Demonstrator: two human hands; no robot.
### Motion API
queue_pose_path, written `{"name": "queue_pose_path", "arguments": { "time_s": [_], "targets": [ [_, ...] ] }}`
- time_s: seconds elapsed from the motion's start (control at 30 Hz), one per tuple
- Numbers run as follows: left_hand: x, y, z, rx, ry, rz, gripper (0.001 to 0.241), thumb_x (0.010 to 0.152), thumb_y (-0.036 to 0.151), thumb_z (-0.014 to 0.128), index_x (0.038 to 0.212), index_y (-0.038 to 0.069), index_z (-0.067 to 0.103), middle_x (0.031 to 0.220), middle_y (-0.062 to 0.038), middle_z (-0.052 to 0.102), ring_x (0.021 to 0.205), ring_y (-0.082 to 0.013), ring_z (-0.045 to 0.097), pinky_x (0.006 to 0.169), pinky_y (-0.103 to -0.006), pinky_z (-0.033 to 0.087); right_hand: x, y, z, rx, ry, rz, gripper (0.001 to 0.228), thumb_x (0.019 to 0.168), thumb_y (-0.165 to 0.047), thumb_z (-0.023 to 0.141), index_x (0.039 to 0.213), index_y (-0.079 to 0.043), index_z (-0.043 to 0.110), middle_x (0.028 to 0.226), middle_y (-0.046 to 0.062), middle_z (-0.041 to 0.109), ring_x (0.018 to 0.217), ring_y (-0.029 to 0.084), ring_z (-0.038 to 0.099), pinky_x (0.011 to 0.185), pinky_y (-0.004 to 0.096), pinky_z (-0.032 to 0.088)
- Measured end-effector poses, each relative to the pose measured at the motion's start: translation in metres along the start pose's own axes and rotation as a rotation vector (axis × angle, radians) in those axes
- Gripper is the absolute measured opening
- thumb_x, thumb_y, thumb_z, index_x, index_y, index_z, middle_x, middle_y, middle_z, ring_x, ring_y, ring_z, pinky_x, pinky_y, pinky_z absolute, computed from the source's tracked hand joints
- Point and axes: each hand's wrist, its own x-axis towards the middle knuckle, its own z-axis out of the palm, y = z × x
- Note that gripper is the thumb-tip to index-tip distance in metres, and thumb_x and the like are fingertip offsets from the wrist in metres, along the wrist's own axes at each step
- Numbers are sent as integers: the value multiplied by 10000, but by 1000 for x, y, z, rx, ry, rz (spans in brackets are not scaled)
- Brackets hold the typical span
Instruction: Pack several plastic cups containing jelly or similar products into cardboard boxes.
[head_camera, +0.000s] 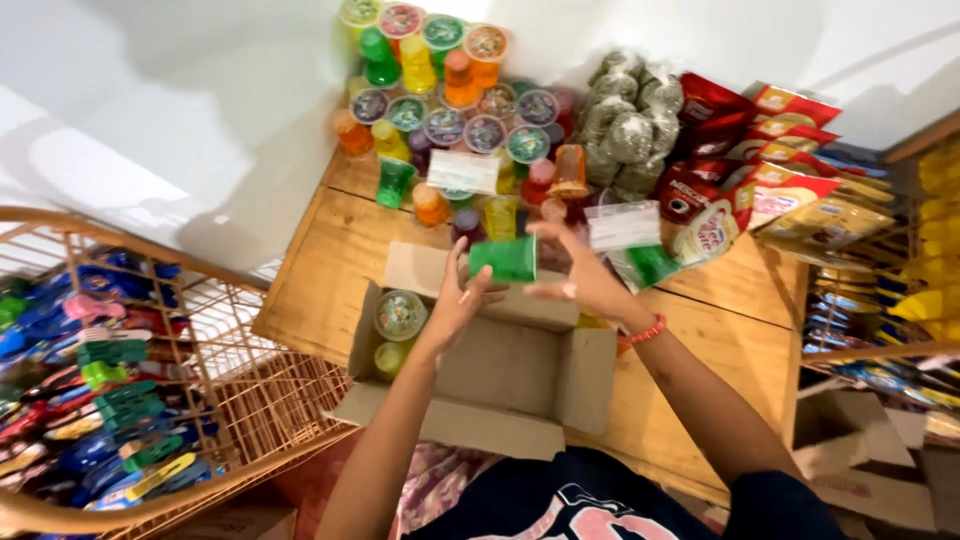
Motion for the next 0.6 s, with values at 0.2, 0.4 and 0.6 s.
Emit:
{"name": "queue_pose_path", "arguments": {
  "time_s": [0.2,0.4,0.6],
  "targets": [
    [-6,-29,-63,508,19,261,505,926,389,766,1251,17,662,1096,-78,705,1006,-135,623,896,-289,520,9,-10,29,481,-314,253,956,724,-376,897,1531,-181,423,1302,74,583,1214,225,562,1053,399,475],
    [-55,7,-75,728,-174,6,819,763,366,872,1415,40,500,1307,-65,621,1196,-159,599,1017,-329,486,24,-7,71,236,-410,-100,794,791,-320,870,1468,-129,502,1406,51,537,1305,215,517,1102,379,434],
    [-63,-24,-95,624,-108,207,915,683,357,915,1422,-6,517,1338,-186,639,1264,-292,597,1088,-406,470,36,-6,97,544,-605,91,702,865,-340,785,1478,-176,485,1354,34,576,1262,194,556,1055,368,480]
  ]
}}
